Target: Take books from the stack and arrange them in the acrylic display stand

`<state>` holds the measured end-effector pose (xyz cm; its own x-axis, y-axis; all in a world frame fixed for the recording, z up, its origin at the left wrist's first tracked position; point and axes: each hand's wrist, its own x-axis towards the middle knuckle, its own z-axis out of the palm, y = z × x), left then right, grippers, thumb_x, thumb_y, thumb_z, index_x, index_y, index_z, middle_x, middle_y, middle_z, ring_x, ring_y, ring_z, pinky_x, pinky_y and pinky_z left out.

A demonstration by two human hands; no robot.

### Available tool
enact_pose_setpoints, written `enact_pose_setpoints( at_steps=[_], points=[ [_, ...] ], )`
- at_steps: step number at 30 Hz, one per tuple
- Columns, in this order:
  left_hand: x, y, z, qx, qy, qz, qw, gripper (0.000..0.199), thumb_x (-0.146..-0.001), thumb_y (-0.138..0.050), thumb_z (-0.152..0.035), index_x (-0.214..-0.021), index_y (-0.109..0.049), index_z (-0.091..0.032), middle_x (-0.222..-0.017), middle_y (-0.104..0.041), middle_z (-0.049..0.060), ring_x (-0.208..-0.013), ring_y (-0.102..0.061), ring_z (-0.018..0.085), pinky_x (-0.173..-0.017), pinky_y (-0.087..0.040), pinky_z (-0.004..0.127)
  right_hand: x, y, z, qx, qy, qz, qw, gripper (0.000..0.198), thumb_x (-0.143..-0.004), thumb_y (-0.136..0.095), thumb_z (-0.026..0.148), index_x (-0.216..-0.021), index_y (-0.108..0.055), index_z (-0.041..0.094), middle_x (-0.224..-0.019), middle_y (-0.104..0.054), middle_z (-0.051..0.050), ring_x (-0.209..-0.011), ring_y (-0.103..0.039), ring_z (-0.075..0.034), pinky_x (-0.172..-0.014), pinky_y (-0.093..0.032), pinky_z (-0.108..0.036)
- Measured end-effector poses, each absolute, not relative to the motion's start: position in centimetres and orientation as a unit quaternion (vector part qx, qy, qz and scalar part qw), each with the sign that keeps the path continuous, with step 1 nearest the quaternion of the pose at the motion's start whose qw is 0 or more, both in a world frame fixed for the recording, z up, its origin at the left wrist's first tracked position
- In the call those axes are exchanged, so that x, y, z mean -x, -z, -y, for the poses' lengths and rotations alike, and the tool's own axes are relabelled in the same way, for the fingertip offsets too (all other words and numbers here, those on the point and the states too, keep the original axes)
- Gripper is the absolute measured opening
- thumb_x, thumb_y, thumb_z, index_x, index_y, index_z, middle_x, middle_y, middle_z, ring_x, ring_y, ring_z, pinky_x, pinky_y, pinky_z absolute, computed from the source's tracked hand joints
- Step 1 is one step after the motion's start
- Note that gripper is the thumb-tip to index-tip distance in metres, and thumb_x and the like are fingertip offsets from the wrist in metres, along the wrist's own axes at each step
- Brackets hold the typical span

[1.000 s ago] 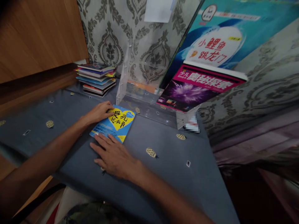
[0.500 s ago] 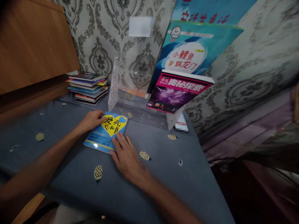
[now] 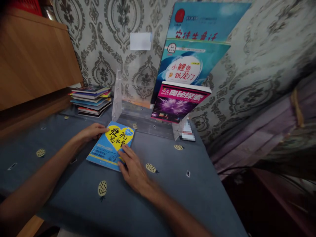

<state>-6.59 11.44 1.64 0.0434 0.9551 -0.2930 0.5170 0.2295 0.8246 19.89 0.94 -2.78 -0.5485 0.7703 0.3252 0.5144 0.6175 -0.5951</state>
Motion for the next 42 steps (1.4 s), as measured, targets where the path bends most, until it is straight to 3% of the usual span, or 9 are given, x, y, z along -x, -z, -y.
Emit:
enact_pose_setpoints(
  at_steps=[5,8,12,16,21,27,32,36,42],
  points=[
    [6.7,-2.4,-11.0,-0.521,-0.275,-0.572,0.57,0.039,-0.068,-0.079,-0.048,-0.08,-0.059,-0.017,-0.072,-0.067,0.001,-0.06,-0.061,0.012,-0.055,-0.046,0.024,-20.3,4.1,-2.4,0.451,-0.253,0.778,0.356,0.059,-0.092,-0.061,0.038,-0.145,-0.05,0.017,-0.161,-0.033,-0.019,-0.145,-0.041,-0.032,-0.112,-0.045,-0.054],
    [6.8,-2.5,-11.0,-0.504,-0.31,-0.529,0.609,0.036,-0.069,-0.082,-0.041,-0.075,-0.057,-0.016,-0.063,-0.061,-0.002,-0.049,-0.052,0.008,-0.046,-0.038,0.02,-20.8,4.5,-3.8,0.48,-0.293,0.721,0.405,0.077,-0.084,-0.068,0.04,-0.151,-0.039,0.017,-0.153,-0.044,-0.022,-0.125,-0.059,-0.032,-0.096,-0.056,-0.051],
    [6.4,-2.9,-10.9,-0.51,-0.357,-0.481,0.618,0.038,-0.066,-0.085,-0.04,-0.071,-0.056,-0.016,-0.058,-0.055,-0.004,-0.041,-0.039,0.004,-0.036,-0.024,0.016,-21.2,3.6,-5.0,0.48,-0.434,0.637,0.419,0.082,-0.077,-0.072,0.044,-0.148,-0.042,0.02,-0.112,-0.071,-0.013,-0.065,-0.065,-0.017,-0.058,-0.057,-0.034],
    [5.8,-3.6,-10.3,-0.508,-0.41,-0.426,0.627,0.043,-0.062,-0.089,-0.044,-0.074,-0.059,-0.015,-0.06,-0.056,-0.004,-0.041,-0.041,0.003,-0.033,-0.021,0.015,-21.3,1.5,-5.0,0.42,-0.605,0.573,0.359,0.056,-0.078,-0.071,0.053,-0.119,-0.064,0.017,-0.061,-0.06,0.005,-0.038,-0.048,-0.008,-0.037,-0.035,-0.02],
    [5.1,-4.8,-9.4,-0.529,-0.49,-0.37,0.586,0.039,-0.07,-0.086,-0.047,-0.087,-0.069,-0.016,-0.066,-0.062,-0.002,-0.045,-0.047,0.005,-0.037,-0.029,0.016,-21.7,-0.7,-4.8,0.371,-0.586,0.575,0.433,0.045,-0.078,-0.075,0.051,-0.108,-0.064,0.02,-0.076,-0.069,0.0,-0.059,-0.068,-0.015,-0.051,-0.052,-0.024],
    [6.7,-5.5,-9.2,-0.652,-0.483,-0.291,0.507,0.04,-0.068,-0.086,-0.054,-0.082,-0.078,-0.017,-0.078,-0.071,0.004,-0.068,-0.062,0.013,-0.062,-0.049,0.023,-22.8,-0.7,-4.7,0.374,-0.355,0.696,0.5,0.027,-0.094,-0.06,0.036,-0.118,-0.067,0.025,-0.111,-0.073,-0.007,-0.098,-0.072,-0.022,-0.089,-0.059,-0.042],
    [8.7,-5.6,-9.7,-0.774,-0.248,-0.267,0.518,0.04,-0.076,-0.083,-0.04,-0.111,-0.078,-0.023,-0.124,-0.07,0.009,-0.12,-0.06,0.027,-0.103,-0.045,0.038,-23.8,1.6,-5.6,0.367,-0.194,0.822,0.39,0.034,-0.093,-0.054,0.018,-0.123,-0.068,0.027,-0.131,-0.068,-0.009,-0.119,-0.065,-0.026,-0.099,-0.055,-0.047],
    [8.8,-5.0,-10.0,-0.767,-0.121,-0.309,0.548,0.035,-0.083,-0.076,-0.037,-0.116,-0.075,-0.025,-0.122,-0.072,0.005,-0.115,-0.064,0.024,-0.102,-0.047,0.036,-24.0,2.4,-6.2,0.37,-0.091,0.88,0.285,0.035,-0.093,-0.053,0.013,-0.121,-0.07,0.025,-0.128,-0.069,-0.011,-0.117,-0.066,-0.028,-0.098,-0.054,-0.051],
    [8.4,-3.7,-10.7,-0.756,-0.151,-0.374,0.515,0.031,-0.084,-0.071,-0.038,-0.11,-0.076,-0.022,-0.116,-0.075,0.005,-0.111,-0.065,0.023,-0.101,-0.047,0.036,-23.5,2.0,-5.9,0.375,-0.07,0.883,0.274,0.043,-0.092,-0.049,0.007,-0.125,-0.069,0.025,-0.128,-0.069,-0.011,-0.118,-0.064,-0.028,-0.098,-0.053,-0.053]
  ],
)
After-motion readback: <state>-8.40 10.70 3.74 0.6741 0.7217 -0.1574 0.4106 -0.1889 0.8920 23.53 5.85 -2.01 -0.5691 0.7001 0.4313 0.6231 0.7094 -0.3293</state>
